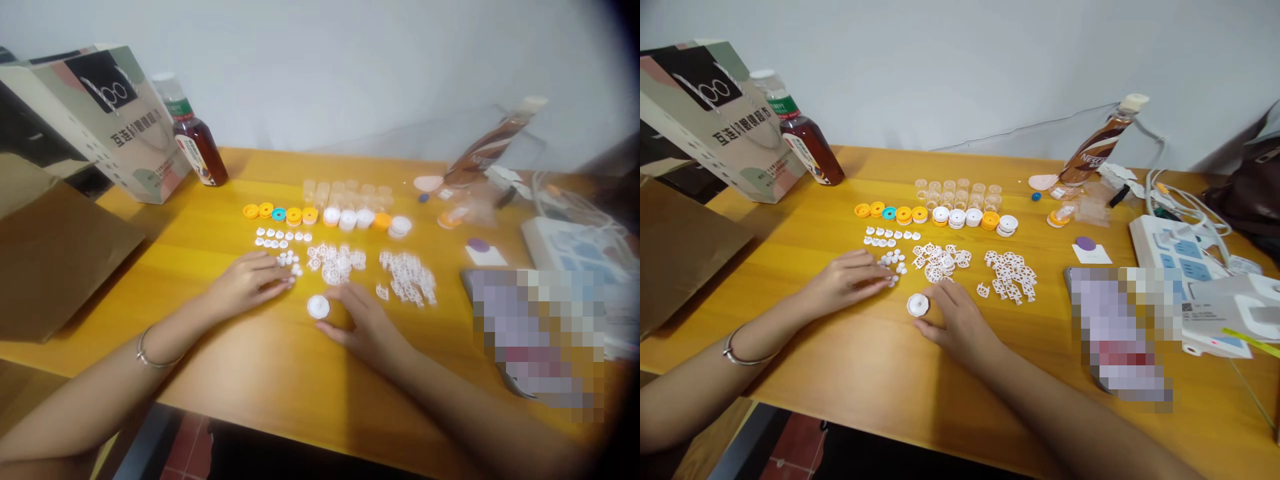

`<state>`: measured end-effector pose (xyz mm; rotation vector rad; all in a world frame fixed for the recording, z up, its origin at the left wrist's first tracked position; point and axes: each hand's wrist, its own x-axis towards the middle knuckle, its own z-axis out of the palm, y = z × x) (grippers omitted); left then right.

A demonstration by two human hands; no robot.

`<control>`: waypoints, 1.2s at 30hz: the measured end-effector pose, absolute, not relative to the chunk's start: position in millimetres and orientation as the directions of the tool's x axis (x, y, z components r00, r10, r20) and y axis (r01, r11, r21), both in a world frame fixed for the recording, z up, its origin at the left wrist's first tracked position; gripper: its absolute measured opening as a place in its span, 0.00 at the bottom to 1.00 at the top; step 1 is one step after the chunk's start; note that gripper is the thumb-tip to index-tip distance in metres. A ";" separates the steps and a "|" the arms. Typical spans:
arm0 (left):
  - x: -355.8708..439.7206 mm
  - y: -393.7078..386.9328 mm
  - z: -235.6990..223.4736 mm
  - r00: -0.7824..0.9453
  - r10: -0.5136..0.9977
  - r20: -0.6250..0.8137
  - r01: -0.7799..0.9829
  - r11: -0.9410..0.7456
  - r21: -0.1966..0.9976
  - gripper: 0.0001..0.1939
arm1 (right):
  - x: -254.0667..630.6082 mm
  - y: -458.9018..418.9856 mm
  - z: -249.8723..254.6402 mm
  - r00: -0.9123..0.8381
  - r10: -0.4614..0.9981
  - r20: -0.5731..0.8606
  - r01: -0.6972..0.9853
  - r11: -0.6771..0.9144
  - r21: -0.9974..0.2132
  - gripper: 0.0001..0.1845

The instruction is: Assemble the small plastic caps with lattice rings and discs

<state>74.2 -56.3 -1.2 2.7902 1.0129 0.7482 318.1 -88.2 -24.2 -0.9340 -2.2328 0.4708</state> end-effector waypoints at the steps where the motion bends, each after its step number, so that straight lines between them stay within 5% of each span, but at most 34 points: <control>1: 73.1 -54.2 -2.0 0.634 0.653 0.415 0.602 -0.753 0.265 0.09 | 317.6 -88.0 -23.7 -0.531 0.732 0.427 0.498 0.677 -0.542 0.13; 10: 87.2 -49.1 -19.3 0.512 0.762 0.396 0.681 -0.641 0.353 0.10 | 315.3 -87.6 -22.3 -0.522 0.748 0.411 0.523 0.661 -0.539 0.08; 21: 93.4 -50.2 -13.5 0.435 0.835 0.336 0.670 -0.550 0.499 0.07 | 316.5 -85.1 -17.6 -0.461 0.839 0.289 0.459 0.504 -0.731 0.10; 32: 91.1 -51.1 -12.0 0.444 0.813 0.376 0.684 -0.579 0.444 0.09 | 317.2 -83.0 -22.4 -0.499 0.825 0.267 0.484 0.520 -0.703 0.09; 36: 102.9 -64.4 -4.3 0.590 0.701 0.401 0.584 -0.713 0.388 0.08 | 316.7 -83.0 -22.1 -0.499 0.822 0.273 0.481 0.525 -0.703 0.08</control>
